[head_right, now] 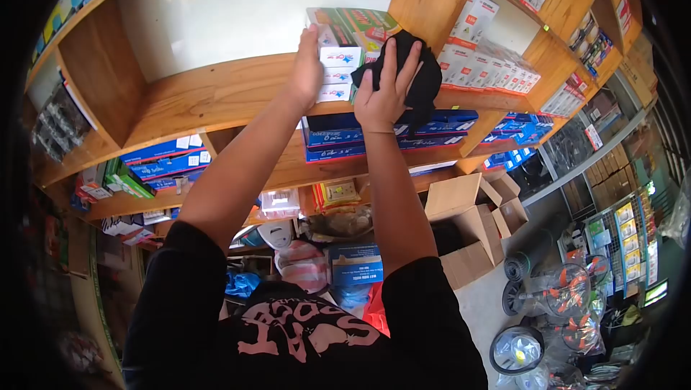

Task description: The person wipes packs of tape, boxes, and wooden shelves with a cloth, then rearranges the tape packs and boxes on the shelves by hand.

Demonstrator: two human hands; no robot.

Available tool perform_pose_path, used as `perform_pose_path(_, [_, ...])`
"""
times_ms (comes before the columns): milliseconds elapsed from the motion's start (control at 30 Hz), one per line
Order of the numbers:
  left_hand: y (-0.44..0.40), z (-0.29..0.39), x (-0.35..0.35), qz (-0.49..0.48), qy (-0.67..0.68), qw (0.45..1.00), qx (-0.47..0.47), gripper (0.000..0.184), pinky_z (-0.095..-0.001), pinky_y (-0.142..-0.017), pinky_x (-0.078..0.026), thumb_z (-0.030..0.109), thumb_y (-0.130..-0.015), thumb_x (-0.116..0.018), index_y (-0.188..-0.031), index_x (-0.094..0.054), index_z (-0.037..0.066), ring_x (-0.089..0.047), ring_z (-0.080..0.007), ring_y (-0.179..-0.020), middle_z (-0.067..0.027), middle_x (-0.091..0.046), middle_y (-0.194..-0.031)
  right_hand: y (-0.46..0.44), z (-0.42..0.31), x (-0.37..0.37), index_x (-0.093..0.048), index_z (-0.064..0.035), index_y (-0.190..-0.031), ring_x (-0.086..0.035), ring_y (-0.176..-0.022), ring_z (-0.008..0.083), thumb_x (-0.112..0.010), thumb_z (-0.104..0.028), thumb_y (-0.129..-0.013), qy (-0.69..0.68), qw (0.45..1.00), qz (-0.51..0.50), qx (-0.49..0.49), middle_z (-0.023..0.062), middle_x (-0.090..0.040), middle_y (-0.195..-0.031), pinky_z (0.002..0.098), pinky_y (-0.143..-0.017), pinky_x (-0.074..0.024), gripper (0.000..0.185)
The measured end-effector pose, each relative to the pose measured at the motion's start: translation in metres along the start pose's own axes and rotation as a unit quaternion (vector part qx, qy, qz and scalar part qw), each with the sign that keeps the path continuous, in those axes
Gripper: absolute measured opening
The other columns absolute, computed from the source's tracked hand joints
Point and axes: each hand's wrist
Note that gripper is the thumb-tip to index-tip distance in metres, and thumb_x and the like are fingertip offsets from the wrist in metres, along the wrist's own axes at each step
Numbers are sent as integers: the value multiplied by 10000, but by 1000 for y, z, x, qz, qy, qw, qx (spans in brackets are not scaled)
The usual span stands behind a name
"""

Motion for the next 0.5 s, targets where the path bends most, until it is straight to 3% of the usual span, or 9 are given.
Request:
perform_pose_path(33, [-2, 0, 5, 38, -57, 996, -54, 698, -492, -1194, -205, 501, -1073, -290, -1389, -424, -106, -310, -496, -1404, -369, -392, -1459, 1, 1, -1, -441, -87, -1529, -228, -1495, 496, -533, -145, -935, 1, 1000, 1, 0, 289, -237, -1624, 569, -1231, -155, 604])
perform_pose_path(100, [3, 19, 10, 65, -276, 957, -69, 686, -485, -1160, -243, 525, -1063, -310, -1365, -403, -85, -368, -466, -1347, -345, -409, -1410, 1, 3, 0, -411, -53, -1539, -252, -1508, 444, -496, -166, -965, 24, 1000, -7, -12, 257, -273, -1630, 530, -1242, -153, 591])
perform_pose_path(133, [10, 25, 14, 37, -296, 953, -49, 704, -471, -1176, -231, 543, -1062, -297, -1407, -347, -69, -349, -444, -1377, -325, -374, -1452, 3, 2, -1, -367, -53, -1559, -296, -1494, 416, -490, -187, -980, -140, 986, 25, -84, 247, -305, -1616, 508, -1235, -186, 607])
perform_pose_path(167, [19, 33, 19, 6, -294, 955, -33, 726, -456, -1191, -218, 560, -1061, -284, -1450, -290, -53, -331, -422, -1407, -305, -340, -1494, 1, -2, 0, -324, -52, -1580, -340, -1480, 388, -483, -208, -996, -303, 940, 53, -151, 237, -337, -1602, 487, -1229, -219, 625])
perform_pose_path(200, [34, 43, 26, -25, -266, 963, -28, 753, -442, -1206, -205, 578, -1061, -270, -1492, -234, -37, -312, -400, -1436, -285, -306, -1535, -2, -2, 15, -289, -36, -1587, -373, -1459, 366, -425, -257, -1033, -221, 956, 68, -180, 227, -371, -1580, 471, -1221, -238, 611])
perform_pose_path(267, [85, 68, 49, -95, -174, 980, -23, 817, -414, -1237, -180, 614, -1059, -244, -1577, -121, -5, -275, -355, -1496, -245, -237, -1618, -6, -28, 38, -250, -16, -1592, -441, -1406, 347, -325, -367, -1083, -280, 933, 127, -186, 219, -424, -1540, 455, -1193, -298, 622])
perform_pose_path(367, [177, 111, 105, -187, -25, 982, -7, 872, -455, -1255, -142, 615, -1056, -297, -1621, -4, 19, -221, -359, -1537, -242, -186, -1661, -33, -99, 64, -280, 6, -1571, -502, -1344, 374, -295, -488, -1087, -485, 853, 172, -91, 234, -450, -1512, 470, -1135, -403, 691])
perform_pose_path(467, [226, 165, 174, -164, -77, 984, -4, 874, -450, -1236, -187, 528, -1054, -433, -1624, 7, 32, -260, -348, -1523, -265, -207, -1648, -53, -157, 44, -358, 121, -1483, -486, -1377, 373, -415, -560, -1023, -619, 777, -80, -81, 269, -562, -1399, 475, -1190, -341, 824])
perform_pose_path(500, [234, 182, 194, -132, -59, 989, -8, 865, -427, -1232, -195, 469, -1058, -482, -1625, 5, 34, -262, -318, -1526, -273, -236, -1639, -47, -148, 16, -443, 68, -1455, -486, -1382, 371, -428, -541, -1027, -423, 886, -188, -17, 237, -530, -1455, 484, -1179, -337, 745])
Point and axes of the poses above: each hand's wrist, its own y-axis away from the middle knuckle, its own x-axis out of the back of the hand, z = x × y
